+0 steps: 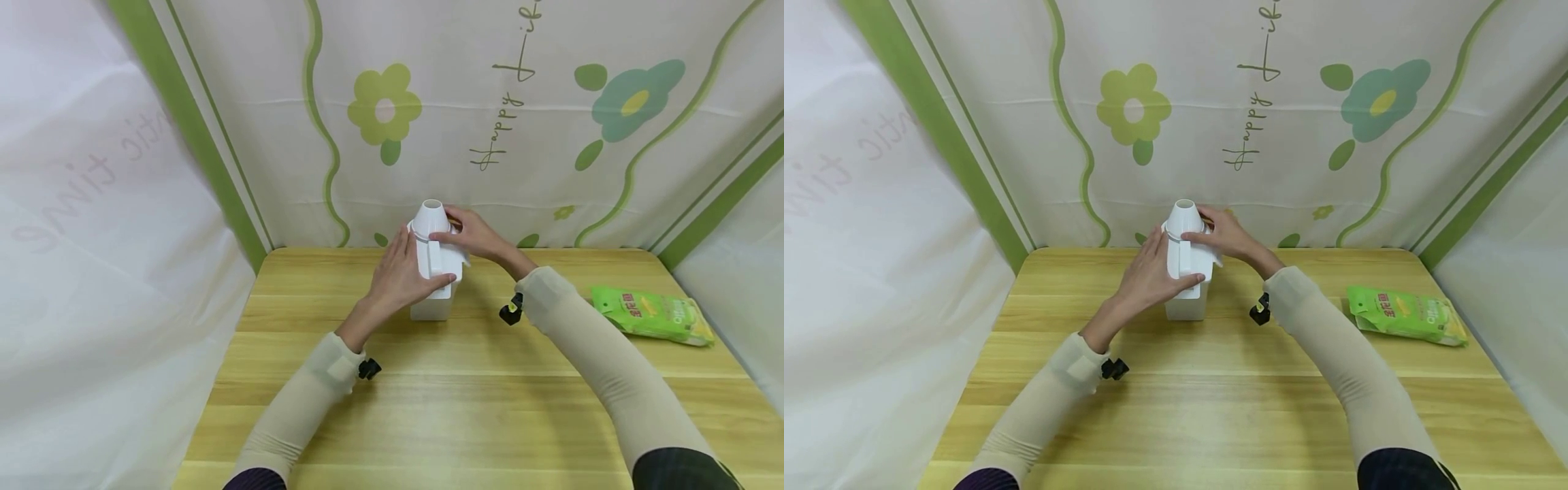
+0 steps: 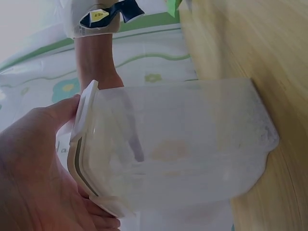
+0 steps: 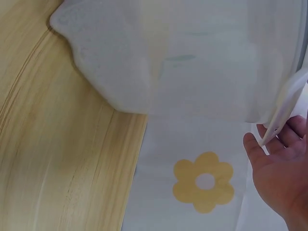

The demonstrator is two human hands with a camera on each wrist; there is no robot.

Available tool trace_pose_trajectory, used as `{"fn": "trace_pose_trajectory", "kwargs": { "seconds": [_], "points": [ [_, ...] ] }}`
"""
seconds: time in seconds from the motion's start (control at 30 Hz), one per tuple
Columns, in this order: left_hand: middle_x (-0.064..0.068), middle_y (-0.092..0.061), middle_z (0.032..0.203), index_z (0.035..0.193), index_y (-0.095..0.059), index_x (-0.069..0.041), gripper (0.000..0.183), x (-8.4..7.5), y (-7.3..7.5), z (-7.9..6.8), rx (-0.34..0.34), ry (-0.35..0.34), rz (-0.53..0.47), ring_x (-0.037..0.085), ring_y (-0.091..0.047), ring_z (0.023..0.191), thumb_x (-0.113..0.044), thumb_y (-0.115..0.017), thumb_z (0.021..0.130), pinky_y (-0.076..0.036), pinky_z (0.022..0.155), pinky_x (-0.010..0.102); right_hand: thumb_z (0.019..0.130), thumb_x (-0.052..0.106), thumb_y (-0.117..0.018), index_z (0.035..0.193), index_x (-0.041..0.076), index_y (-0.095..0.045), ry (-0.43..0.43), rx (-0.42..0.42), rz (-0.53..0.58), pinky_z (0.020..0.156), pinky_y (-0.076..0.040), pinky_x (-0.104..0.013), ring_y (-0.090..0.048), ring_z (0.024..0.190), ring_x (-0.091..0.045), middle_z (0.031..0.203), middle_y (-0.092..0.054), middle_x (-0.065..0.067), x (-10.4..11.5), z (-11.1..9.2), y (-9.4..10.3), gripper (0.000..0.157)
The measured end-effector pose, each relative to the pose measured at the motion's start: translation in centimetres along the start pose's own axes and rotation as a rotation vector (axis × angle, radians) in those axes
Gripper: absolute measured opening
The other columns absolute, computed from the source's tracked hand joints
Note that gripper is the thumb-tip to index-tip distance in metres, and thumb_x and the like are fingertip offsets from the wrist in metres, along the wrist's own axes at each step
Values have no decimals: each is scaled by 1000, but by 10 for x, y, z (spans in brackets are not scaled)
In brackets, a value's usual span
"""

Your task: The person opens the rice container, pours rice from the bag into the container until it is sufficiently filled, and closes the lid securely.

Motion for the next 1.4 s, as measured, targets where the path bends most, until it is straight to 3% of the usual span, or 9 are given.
{"fn": "trace_pose_trajectory", "kwargs": {
  "seconds": [0.13, 0.27, 0.53, 0.7, 0.97, 1.07, 1.2, 1.27, 1.4],
  "points": [
    [16, -1, 178, 170, -7, -2, 124, 3, 1, 1, 37, 2, -30, 30, -5, 165, -77, -66, 89, -16, 131, 47, 97, 42, -78, 158, 10, -48, -15, -8, -6, 116, -45, -53, -55, 140, -34, 153, -57, -14, -2, -2, 1, 75],
    [11, 1, 179, 171, -6, -8, 124, 7, 4, 2, 75, 9, -86, 28, -7, 165, -75, -70, 88, -27, 128, 53, 96, 41, -79, 158, 8, -49, -44, -22, -13, 116, -46, -54, -54, 141, -37, 155, -55, -16, -3, -5, 3, 77],
    [8, -5, 179, 171, -12, -12, 120, 19, 11, 3, 118, -44, -209, 32, -29, 159, -67, -78, 87, -43, 117, 55, 94, 36, -83, 150, 4, -58, -35, -67, -15, 117, -44, -55, -54, 140, -38, 153, -56, -17, -2, -13, 10, 68],
    [5, -5, 179, 171, -13, -12, 117, 28, 14, 3, 152, -74, -248, 34, -33, 157, -64, -78, 88, -42, 118, 54, 93, 33, -84, 146, 3, -61, -16, -92, -14, 117, -44, -55, -54, 138, -37, 150, -57, -16, -3, -18, 13, 65],
    [7, -20, 176, 168, -24, -8, 107, 39, 22, 2, 152, -82, -308, 31, -31, 158, -56, -80, 91, -39, 121, 49, 92, 30, -86, 142, 3, -65, -23, -138, -21, 111, -50, -54, -59, 130, -34, 142, -62, -13, -4, -28, 16, 61],
    [9, -30, 173, 167, -30, -9, 103, 44, 24, 2, 140, -73, -335, 30, -43, 151, -54, -82, 89, -46, 112, 45, 91, 27, -86, 141, 1, -65, -33, -154, -15, 108, -53, -52, -60, 129, -35, 141, -62, -14, -4, -33, 18, 60],
    [12, -44, 165, 164, -38, -9, 99, 52, 25, 4, 124, -54, -358, 24, -60, 128, -53, -84, 88, -52, 95, 39, 90, 24, -88, 139, -3, -65, -51, -182, -8, 102, -58, -47, -66, 123, -37, 132, -64, -18, -4, -40, 19, 60],
    [15, -48, 162, 163, -41, -9, 98, 55, 26, 4, 118, -56, -363, 23, -61, 118, -52, -85, 87, -52, 92, 38, 89, 22, -88, 137, -5, -66, -58, -198, -5, 99, -60, -43, -68, 120, -37, 126, -64, -18, -3, -43, 19, 59],
    [14, -49, 161, 161, -44, -9, 93, 61, 27, 5, 110, -67, -377, 23, -59, 115, -50, -85, 88, -51, 92, 38, 88, 22, -89, 133, -7, -67, -72, -225, 0, 92, -62, -33, -70, 114, -38, 122, -62, -18, 1, -51, 19, 57]
  ]
}}
Point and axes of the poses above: each hand's wrist, its own z-axis towards the middle knuckle, its own y-axis out of the back of the hand, x = y × z, the point moved 5 cm from there along z, towards the middle knuckle
